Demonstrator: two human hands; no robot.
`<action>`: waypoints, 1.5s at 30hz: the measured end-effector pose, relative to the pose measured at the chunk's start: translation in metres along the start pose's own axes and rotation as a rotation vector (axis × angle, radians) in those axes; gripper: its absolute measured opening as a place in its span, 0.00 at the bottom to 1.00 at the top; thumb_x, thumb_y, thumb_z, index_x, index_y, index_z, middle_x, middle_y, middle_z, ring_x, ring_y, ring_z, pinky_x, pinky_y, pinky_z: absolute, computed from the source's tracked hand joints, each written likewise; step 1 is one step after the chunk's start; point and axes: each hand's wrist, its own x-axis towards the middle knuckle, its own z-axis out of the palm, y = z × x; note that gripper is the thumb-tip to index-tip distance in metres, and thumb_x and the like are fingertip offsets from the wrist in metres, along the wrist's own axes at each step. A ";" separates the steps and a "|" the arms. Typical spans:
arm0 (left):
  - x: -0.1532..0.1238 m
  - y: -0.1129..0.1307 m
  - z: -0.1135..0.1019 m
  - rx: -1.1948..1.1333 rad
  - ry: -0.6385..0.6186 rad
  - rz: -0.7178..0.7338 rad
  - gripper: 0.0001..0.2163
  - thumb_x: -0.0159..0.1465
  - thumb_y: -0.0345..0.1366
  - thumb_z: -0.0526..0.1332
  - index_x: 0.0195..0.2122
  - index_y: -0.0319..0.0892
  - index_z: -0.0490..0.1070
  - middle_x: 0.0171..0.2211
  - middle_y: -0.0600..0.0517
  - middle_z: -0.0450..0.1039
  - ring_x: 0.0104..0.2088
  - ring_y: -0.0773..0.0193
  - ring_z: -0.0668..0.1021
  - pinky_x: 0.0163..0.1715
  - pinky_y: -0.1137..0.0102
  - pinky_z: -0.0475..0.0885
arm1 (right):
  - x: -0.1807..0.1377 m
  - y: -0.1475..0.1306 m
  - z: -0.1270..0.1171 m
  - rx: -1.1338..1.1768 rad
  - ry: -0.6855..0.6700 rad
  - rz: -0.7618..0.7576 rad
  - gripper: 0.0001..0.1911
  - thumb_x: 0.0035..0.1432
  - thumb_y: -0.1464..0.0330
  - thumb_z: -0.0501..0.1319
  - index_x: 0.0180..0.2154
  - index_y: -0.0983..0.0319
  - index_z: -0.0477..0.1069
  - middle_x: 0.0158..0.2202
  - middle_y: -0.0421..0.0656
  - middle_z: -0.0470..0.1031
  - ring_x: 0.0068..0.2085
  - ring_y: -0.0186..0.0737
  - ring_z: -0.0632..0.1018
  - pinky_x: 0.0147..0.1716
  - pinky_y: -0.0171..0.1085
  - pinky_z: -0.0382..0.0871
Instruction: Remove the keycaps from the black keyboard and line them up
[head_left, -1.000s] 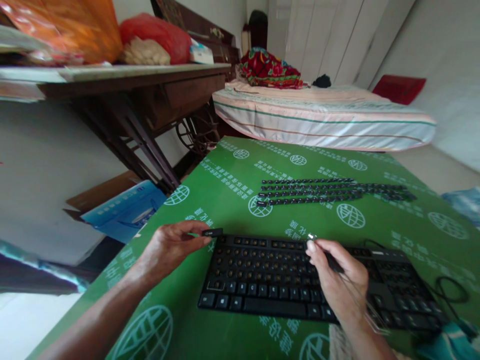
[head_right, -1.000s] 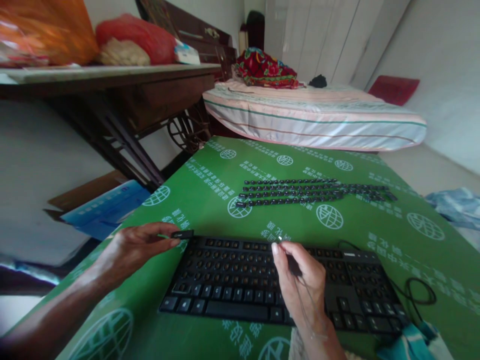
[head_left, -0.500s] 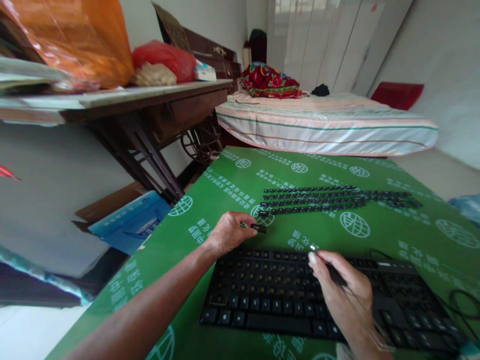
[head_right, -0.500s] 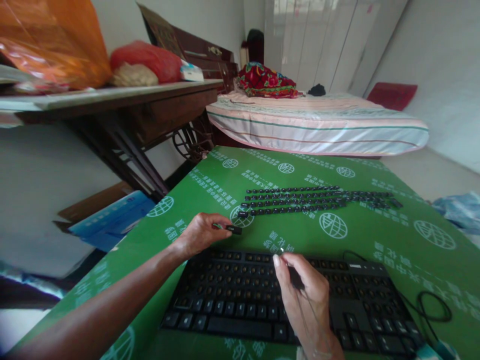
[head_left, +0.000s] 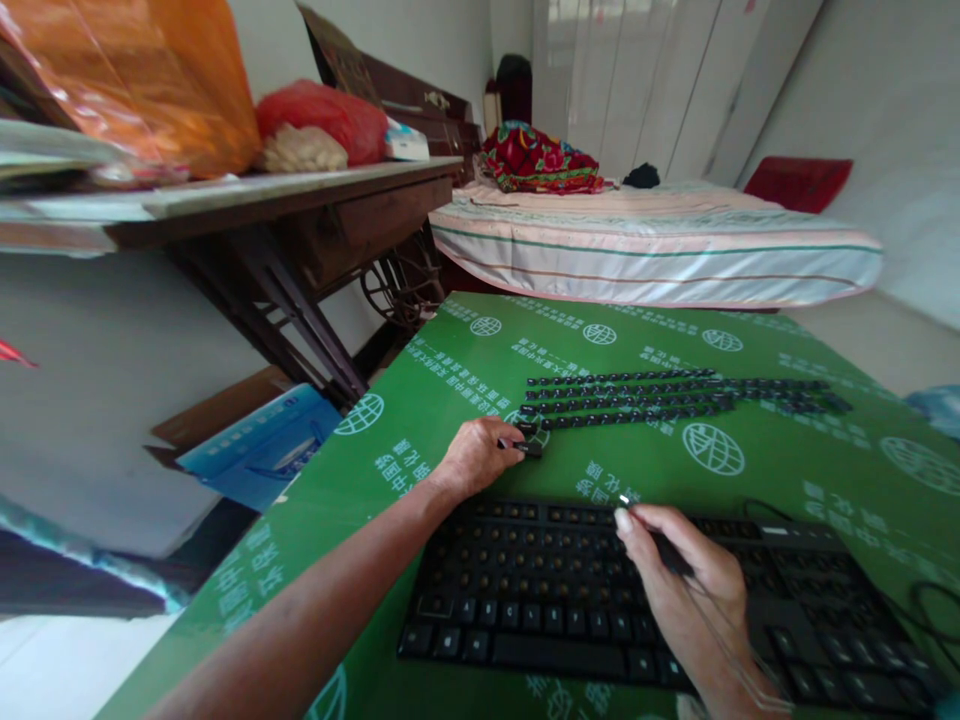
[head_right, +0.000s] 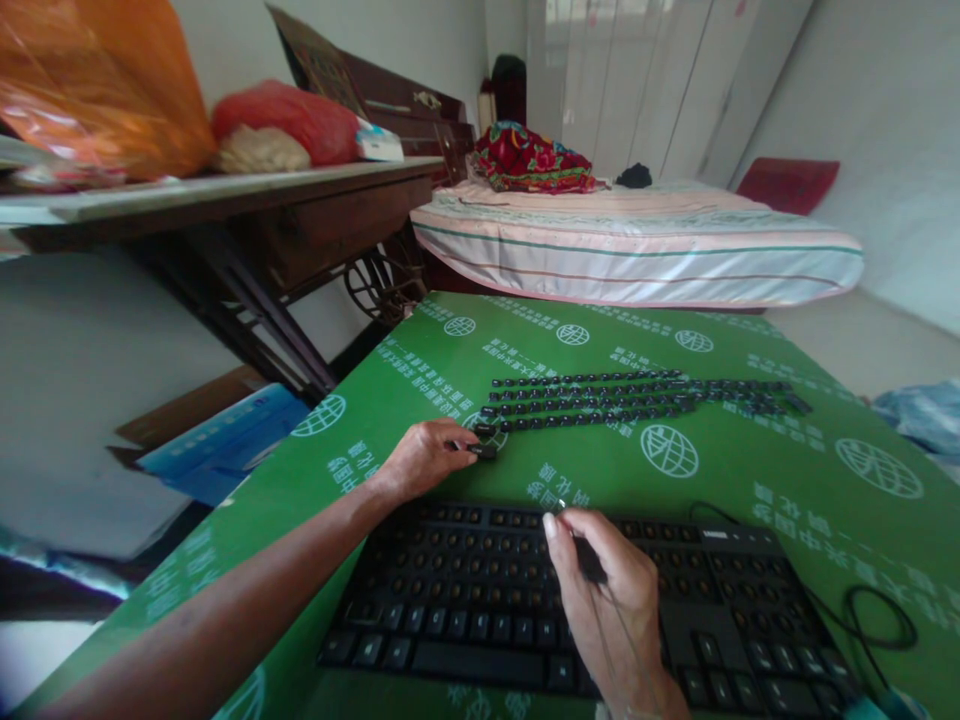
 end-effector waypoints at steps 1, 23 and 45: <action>0.000 0.000 0.000 0.013 -0.002 0.006 0.06 0.51 0.30 0.64 0.31 0.41 0.78 0.27 0.53 0.75 0.27 0.65 0.76 0.30 0.73 0.70 | 0.000 0.001 0.000 0.002 0.000 0.000 0.05 0.55 0.66 0.61 0.30 0.61 0.73 0.26 0.38 0.76 0.25 0.32 0.76 0.28 0.27 0.70; 0.001 -0.007 0.001 0.239 -0.017 0.126 0.07 0.54 0.31 0.64 0.34 0.43 0.78 0.29 0.52 0.76 0.35 0.63 0.76 0.36 0.72 0.70 | 0.000 -0.003 0.000 0.013 -0.015 0.023 0.04 0.55 0.67 0.61 0.30 0.60 0.73 0.26 0.37 0.75 0.25 0.31 0.75 0.29 0.27 0.69; 0.006 -0.012 -0.004 0.300 -0.105 0.265 0.06 0.56 0.32 0.62 0.34 0.43 0.77 0.28 0.52 0.73 0.34 0.62 0.75 0.36 0.72 0.68 | 0.000 0.000 -0.001 0.015 -0.041 0.060 0.07 0.55 0.65 0.61 0.29 0.61 0.73 0.24 0.38 0.75 0.24 0.31 0.74 0.28 0.27 0.70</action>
